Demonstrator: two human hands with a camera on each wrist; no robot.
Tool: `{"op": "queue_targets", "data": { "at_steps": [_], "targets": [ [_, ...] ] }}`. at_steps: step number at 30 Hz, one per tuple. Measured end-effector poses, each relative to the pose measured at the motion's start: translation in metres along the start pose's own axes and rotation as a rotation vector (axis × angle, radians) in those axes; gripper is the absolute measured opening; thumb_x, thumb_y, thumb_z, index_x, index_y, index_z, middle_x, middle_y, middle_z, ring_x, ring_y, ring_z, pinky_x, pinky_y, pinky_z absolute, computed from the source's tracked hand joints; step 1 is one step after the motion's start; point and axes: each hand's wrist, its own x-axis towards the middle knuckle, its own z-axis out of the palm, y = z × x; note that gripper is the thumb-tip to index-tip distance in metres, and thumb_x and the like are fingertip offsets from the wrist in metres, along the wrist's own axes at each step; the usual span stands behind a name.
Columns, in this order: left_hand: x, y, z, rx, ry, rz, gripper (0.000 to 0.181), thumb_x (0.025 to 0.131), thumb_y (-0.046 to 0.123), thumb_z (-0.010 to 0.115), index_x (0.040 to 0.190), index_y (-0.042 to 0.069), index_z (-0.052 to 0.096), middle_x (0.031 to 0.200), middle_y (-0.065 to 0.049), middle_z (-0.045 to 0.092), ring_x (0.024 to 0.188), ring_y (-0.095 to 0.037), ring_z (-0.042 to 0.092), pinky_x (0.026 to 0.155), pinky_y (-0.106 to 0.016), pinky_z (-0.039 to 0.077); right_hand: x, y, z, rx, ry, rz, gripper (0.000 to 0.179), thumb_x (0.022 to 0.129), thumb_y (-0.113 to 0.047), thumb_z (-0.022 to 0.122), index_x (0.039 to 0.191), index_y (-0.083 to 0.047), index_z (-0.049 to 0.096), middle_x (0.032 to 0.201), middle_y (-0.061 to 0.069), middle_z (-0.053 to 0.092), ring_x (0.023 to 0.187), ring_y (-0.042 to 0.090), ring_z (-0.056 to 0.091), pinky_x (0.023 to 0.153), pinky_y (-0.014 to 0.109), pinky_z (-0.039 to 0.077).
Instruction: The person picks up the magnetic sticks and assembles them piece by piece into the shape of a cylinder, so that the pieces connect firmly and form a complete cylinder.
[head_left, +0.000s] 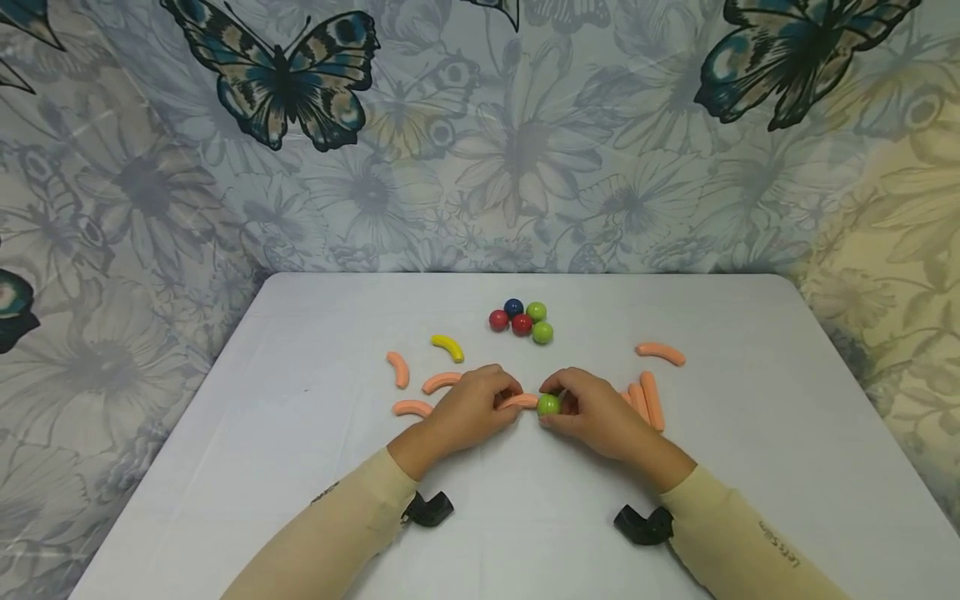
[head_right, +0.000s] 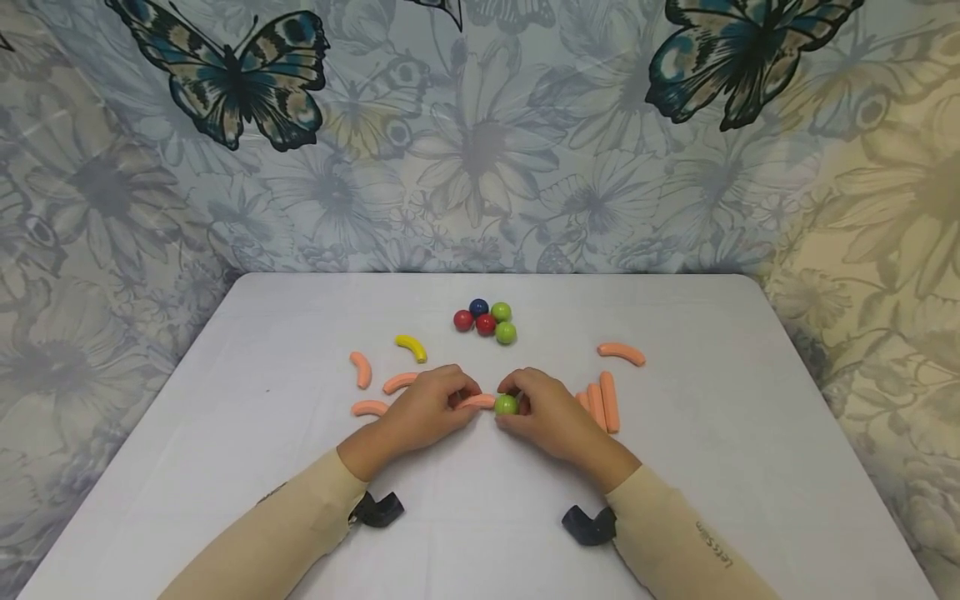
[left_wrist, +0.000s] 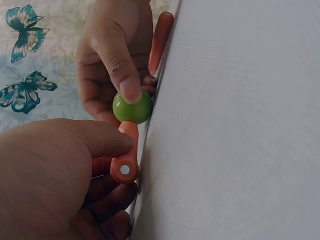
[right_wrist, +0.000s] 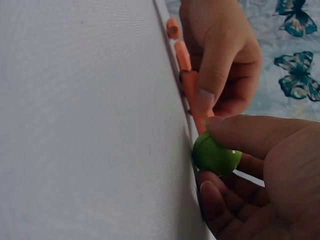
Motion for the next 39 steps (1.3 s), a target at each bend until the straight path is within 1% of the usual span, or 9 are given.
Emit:
{"op": "queue_targets", "data": {
  "at_steps": [4,9,14,20,23,28,31,35,39],
  "targets": [
    [0.001,0.001,0.001,0.002,-0.001,-0.012,0.009,0.103,0.020,0.079,0.109,0.012,0.078,0.097,0.005,0.065,0.084,-0.008,0.059,0.075,-0.025,0.052,-0.001,0.001,-0.001,-0.021,0.007,0.006,0.029,0.093,-0.011,0.090,0.115,-0.007,0.072,0.097,-0.003,0.061,0.081,0.015,0.058,0.069,0.030,0.051],
    [0.000,0.002,-0.003,-0.029,0.019,-0.048,0.018,0.103,0.018,0.077,0.119,0.010,0.077,0.106,0.004,0.067,0.091,-0.010,0.061,0.081,-0.027,0.054,-0.004,0.001,-0.004,-0.073,0.013,0.054,0.030,0.092,-0.014,0.091,0.113,-0.008,0.071,0.093,-0.003,0.060,0.080,0.016,0.057,0.068,0.032,0.050],
    [0.000,-0.001,-0.013,-0.080,0.095,-0.070,0.022,0.105,0.017,0.075,0.125,0.008,0.076,0.109,0.003,0.069,0.091,-0.011,0.063,0.080,-0.030,0.056,-0.007,0.001,-0.007,-0.106,0.003,0.080,0.031,0.093,-0.025,0.091,0.111,-0.009,0.071,0.093,-0.003,0.060,0.079,0.017,0.055,0.068,0.033,0.050],
    [0.005,-0.011,-0.025,-0.130,0.202,-0.013,0.023,0.109,0.015,0.070,0.128,0.004,0.074,0.109,0.004,0.069,0.091,-0.012,0.064,0.079,-0.034,0.056,-0.011,-0.001,-0.010,-0.119,0.010,0.070,0.035,0.093,-0.039,0.091,0.097,-0.013,0.066,0.089,-0.001,0.056,0.076,0.016,0.053,0.066,0.033,0.047],
    [0.008,-0.014,-0.035,-0.185,0.237,-0.030,0.023,0.111,0.016,0.066,0.130,0.005,0.073,0.108,0.001,0.070,0.089,-0.015,0.064,0.078,-0.035,0.056,-0.011,-0.003,-0.009,-0.109,0.018,0.068,0.039,0.092,-0.039,0.091,0.094,-0.013,0.062,0.086,0.000,0.054,0.073,0.016,0.052,0.064,0.032,0.046],
    [0.015,-0.019,-0.050,-0.305,0.295,-0.098,0.025,0.113,0.014,0.062,0.136,0.010,0.071,0.113,-0.006,0.073,0.090,-0.018,0.065,0.073,-0.034,0.057,-0.011,-0.005,-0.002,-0.074,0.005,0.059,0.040,0.094,-0.031,0.091,0.111,-0.008,0.063,0.092,0.000,0.058,0.076,0.016,0.055,0.067,0.032,0.049],
    [0.023,-0.022,-0.055,-0.325,0.322,-0.118,0.029,0.113,0.010,0.057,0.139,0.011,0.069,0.119,-0.002,0.074,0.100,-0.018,0.065,0.080,-0.036,0.053,-0.010,-0.007,0.001,-0.103,-0.010,0.066,0.038,0.096,-0.020,0.087,0.122,-0.006,0.063,0.100,-0.002,0.061,0.083,0.015,0.056,0.073,0.032,0.051],
    [0.035,-0.023,-0.060,-0.356,0.326,-0.156,0.037,0.109,0.003,0.050,0.141,0.013,0.066,0.123,0.002,0.073,0.108,-0.017,0.064,0.086,-0.040,0.050,-0.010,-0.009,0.001,-0.134,-0.009,0.107,0.033,0.094,-0.008,0.078,0.123,-0.004,0.063,0.098,-0.002,0.061,0.084,0.016,0.057,0.074,0.035,0.052],
    [0.047,-0.025,-0.063,-0.378,0.312,-0.202,0.038,0.108,0.004,0.053,0.144,0.015,0.064,0.126,0.005,0.071,0.110,-0.018,0.062,0.091,-0.042,0.049,-0.009,-0.010,0.000,-0.134,-0.003,0.132,0.032,0.096,-0.013,0.078,0.122,-0.003,0.062,0.089,-0.001,0.059,0.077,0.016,0.056,0.070,0.036,0.050]
  ]
}}
